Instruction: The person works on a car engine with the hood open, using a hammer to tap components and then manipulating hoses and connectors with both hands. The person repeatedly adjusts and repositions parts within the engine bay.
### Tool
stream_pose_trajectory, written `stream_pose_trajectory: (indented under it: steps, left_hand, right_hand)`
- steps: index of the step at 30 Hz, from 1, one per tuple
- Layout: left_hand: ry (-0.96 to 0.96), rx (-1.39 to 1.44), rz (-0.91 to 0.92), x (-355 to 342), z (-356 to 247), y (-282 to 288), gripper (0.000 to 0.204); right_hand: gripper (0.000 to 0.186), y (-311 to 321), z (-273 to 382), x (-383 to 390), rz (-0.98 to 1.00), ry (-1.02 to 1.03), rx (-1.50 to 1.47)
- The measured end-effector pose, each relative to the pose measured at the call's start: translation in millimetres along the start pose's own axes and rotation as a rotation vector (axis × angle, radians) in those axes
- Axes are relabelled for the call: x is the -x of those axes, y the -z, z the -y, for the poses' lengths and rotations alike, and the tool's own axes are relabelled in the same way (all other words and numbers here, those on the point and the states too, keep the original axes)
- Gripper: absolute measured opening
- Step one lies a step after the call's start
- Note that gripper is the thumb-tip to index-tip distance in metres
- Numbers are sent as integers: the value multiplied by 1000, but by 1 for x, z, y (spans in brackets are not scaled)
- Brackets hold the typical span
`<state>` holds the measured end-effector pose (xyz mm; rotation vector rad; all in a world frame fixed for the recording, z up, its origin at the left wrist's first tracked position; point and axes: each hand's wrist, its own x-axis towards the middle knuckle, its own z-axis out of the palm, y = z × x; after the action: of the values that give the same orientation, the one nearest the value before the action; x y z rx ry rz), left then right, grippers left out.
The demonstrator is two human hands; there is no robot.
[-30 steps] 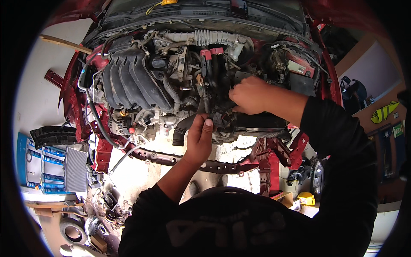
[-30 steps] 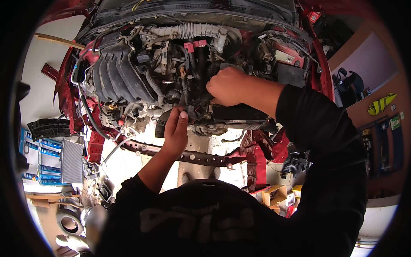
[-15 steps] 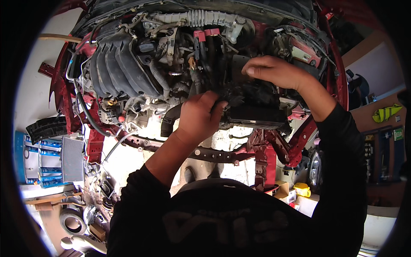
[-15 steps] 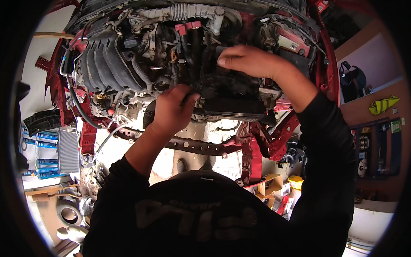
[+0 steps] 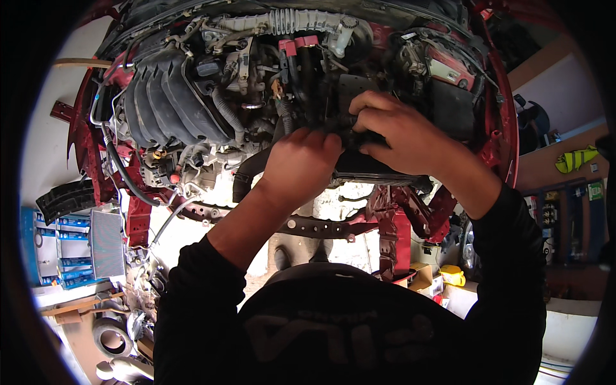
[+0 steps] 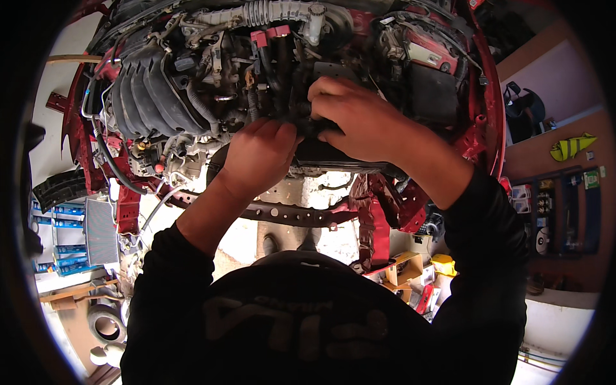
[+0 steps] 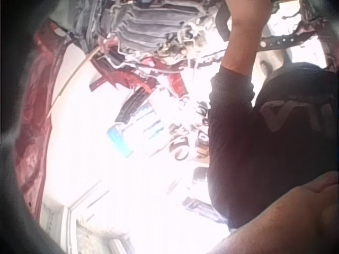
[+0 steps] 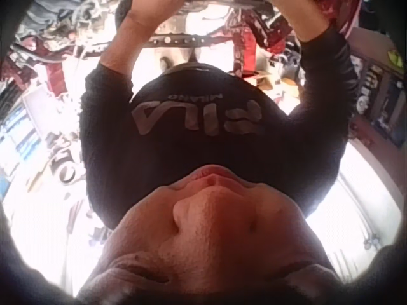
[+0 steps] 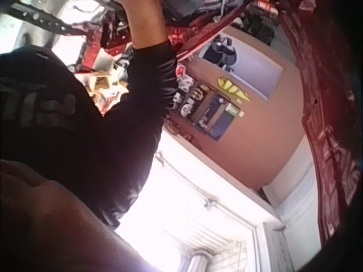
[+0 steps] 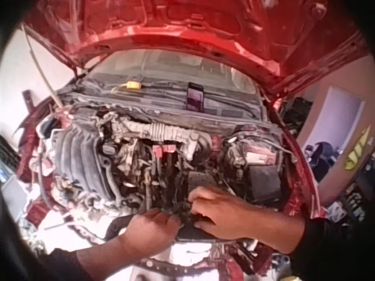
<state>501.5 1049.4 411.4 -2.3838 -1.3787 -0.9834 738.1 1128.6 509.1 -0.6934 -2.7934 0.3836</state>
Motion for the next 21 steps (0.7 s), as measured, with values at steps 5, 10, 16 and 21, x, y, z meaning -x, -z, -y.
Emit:
stream_pose_trajectory:
  steps: [5,10,16,21]
  left_hand:
    - [-34,-8,137,-13,3,5,21]
    - [50,213,210,-20,5,13,22]
    - [374,557,66,-11,-6,2,11]
    - [630,772,17,-8,-14,-17,12]
  right_hand:
    - [22,-17,1,11,-115,-71,-39]
    - [19,-40,-3,19,-171,-205,59]
    - [34,-46,-6,23,-271,-167,96]
    - [59,-19,-12,1,-110,-295,-224]
